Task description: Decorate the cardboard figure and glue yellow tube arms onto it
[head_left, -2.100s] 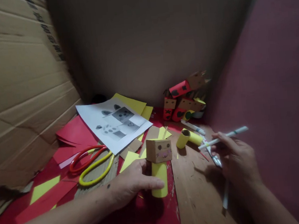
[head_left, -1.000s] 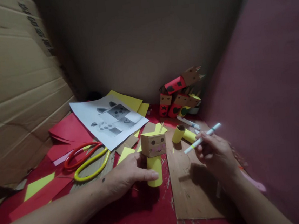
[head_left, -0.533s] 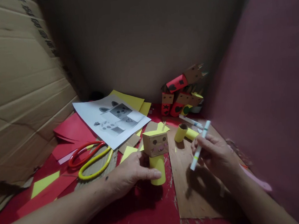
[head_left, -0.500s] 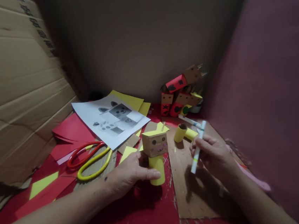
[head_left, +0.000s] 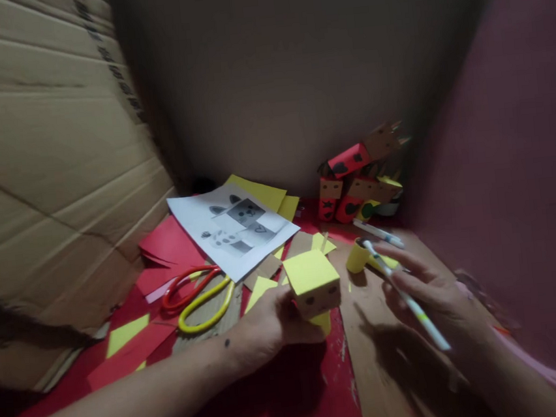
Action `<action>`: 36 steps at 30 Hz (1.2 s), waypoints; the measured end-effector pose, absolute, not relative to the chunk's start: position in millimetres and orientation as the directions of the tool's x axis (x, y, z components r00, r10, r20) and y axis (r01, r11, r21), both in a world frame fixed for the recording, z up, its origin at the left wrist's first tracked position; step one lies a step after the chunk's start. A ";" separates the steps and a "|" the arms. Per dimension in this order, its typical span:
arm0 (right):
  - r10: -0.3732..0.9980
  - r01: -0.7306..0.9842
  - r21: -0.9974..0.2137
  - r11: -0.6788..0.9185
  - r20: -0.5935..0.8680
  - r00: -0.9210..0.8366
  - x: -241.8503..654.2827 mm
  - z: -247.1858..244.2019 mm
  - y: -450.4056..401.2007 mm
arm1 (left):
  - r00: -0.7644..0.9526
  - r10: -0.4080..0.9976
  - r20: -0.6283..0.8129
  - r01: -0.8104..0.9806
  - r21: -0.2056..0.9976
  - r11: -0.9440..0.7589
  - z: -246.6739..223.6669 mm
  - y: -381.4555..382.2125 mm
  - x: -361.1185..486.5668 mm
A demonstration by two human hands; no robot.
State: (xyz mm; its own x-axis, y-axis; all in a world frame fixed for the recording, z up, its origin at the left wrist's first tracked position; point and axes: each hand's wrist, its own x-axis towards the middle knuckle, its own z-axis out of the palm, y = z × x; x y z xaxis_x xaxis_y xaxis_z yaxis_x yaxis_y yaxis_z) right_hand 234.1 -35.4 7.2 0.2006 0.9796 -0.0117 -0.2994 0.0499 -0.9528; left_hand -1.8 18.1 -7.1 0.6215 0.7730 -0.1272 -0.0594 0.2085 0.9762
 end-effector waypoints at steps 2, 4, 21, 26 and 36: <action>0.976 -0.287 -0.958 0.014 -0.049 0.212 236.6 9.2 -36.4 | 0.652 0.752 -0.101 -0.093 0.973 0.211 -12.7 20.2 -0.2; 0.981 -0.331 -0.943 -0.011 -0.073 0.178 238.6 11.4 -37.3 | 0.647 0.759 -0.077 -0.075 0.984 0.163 -18.1 23.7 1.2; 0.992 -0.327 -0.945 0.030 -0.011 0.124 237.1 2.7 -48.7 | 0.662 0.750 -0.017 -0.011 0.999 0.032 -33.6 32.8 0.6; 0.997 -0.312 -0.950 0.004 -0.021 0.078 238.8 4.9 -50.4 | 0.676 0.737 0.016 0.025 0.999 -0.045 -33.1 34.0 -0.7; 0.986 -0.302 -0.949 -0.094 -0.131 0.104 224.3 10.9 -57.9 | 0.682 0.731 -0.010 0.132 0.985 -0.110 -31.1 42.1 6.3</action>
